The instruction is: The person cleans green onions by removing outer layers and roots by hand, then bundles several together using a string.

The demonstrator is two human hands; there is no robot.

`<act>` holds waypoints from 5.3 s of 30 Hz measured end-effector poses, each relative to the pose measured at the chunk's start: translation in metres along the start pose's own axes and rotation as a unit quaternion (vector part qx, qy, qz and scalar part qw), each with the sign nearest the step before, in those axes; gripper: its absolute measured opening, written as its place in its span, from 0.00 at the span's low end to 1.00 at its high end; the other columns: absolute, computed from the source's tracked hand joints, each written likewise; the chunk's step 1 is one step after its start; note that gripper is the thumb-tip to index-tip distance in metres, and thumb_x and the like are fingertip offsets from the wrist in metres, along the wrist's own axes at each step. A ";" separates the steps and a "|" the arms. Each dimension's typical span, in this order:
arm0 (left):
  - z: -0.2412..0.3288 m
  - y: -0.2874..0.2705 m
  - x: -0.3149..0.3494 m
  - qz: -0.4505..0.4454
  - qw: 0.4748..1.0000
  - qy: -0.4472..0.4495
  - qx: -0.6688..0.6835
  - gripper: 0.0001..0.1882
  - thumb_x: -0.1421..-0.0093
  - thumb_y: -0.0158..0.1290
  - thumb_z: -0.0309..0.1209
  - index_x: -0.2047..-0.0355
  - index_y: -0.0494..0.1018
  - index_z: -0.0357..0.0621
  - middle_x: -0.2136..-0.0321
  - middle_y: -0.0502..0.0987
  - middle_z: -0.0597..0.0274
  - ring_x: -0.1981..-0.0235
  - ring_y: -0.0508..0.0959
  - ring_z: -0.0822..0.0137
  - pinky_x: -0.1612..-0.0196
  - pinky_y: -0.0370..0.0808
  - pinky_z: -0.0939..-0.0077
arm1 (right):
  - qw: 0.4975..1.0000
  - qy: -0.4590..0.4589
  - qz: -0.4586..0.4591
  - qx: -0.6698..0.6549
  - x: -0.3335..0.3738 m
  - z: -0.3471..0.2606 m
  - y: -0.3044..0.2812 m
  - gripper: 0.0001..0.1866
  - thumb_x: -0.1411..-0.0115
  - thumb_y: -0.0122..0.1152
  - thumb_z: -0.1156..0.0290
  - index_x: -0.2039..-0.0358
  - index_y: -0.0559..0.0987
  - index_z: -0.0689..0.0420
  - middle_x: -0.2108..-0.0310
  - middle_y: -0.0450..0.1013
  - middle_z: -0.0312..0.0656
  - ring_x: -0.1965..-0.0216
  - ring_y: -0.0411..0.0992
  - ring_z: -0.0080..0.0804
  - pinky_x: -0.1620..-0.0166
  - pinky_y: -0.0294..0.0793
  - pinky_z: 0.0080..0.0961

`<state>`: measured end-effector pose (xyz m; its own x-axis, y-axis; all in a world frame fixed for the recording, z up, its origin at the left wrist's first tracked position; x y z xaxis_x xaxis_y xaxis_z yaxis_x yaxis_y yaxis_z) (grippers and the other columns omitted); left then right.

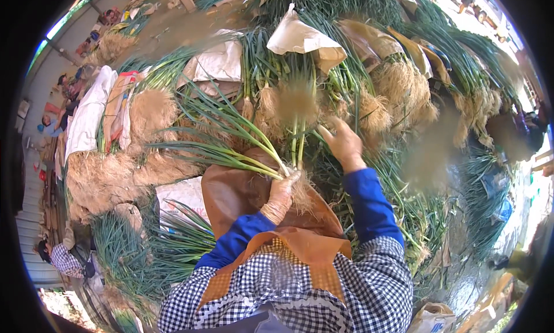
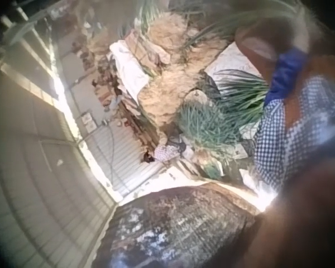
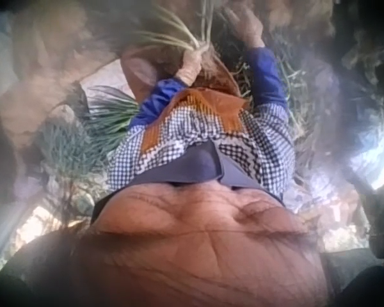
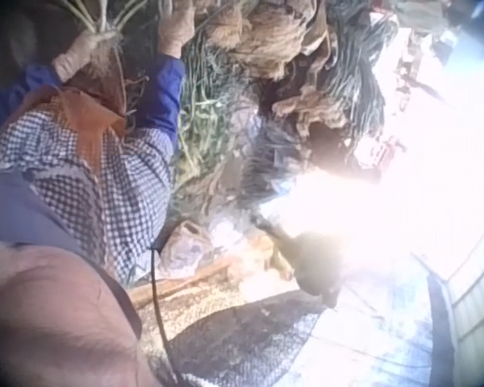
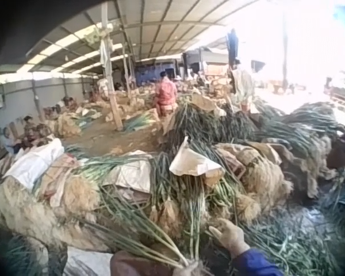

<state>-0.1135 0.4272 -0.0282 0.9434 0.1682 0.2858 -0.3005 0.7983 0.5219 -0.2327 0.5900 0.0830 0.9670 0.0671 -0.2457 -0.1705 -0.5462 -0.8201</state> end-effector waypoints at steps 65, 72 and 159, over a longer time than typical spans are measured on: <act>0.067 -0.072 0.040 -0.156 0.916 -0.110 0.354 0.10 0.39 0.45 0.30 0.60 0.68 0.40 0.71 0.73 0.61 0.77 0.72 0.71 0.76 0.72 0.79 | 0.864 0.053 -0.397 -0.306 0.120 -0.064 -0.043 0.18 0.42 0.51 0.59 0.82 0.74 0.58 0.84 0.68 0.34 0.83 0.63 0.20 0.79 0.61 0.19; 0.085 -0.064 0.055 -0.122 0.941 -0.058 0.311 0.11 0.39 0.45 0.31 0.58 0.67 0.40 0.70 0.73 0.61 0.75 0.70 0.72 0.76 0.71 0.81 | 0.976 -0.171 -0.056 -0.122 0.070 -0.097 0.016 0.19 0.45 0.55 0.54 0.62 0.75 0.57 0.65 0.75 0.44 0.64 0.74 0.42 0.60 0.72 0.31; 0.139 -0.090 0.062 -0.137 0.913 -0.143 0.357 0.17 0.39 0.45 0.30 0.51 0.63 0.37 0.71 0.70 0.62 0.77 0.70 0.75 0.80 0.70 0.87 | 0.894 -0.178 -0.410 -0.031 0.068 -0.119 0.030 0.12 0.43 0.51 0.60 0.67 0.79 0.52 0.73 0.76 0.41 0.72 0.75 0.35 0.64 0.73 0.27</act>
<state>-0.0475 0.2857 0.0546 0.9523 -0.2205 0.2110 -0.1701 0.1904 0.9669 -0.1498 0.4788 0.1036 0.6396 0.7210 0.2667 0.5887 -0.2362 -0.7731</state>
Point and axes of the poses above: each hand's wrist, its own x-axis away from the middle knuckle, its own y-axis out of the palm, z = x × y, the point moved 4 cm from there along -x, towards the middle knuckle
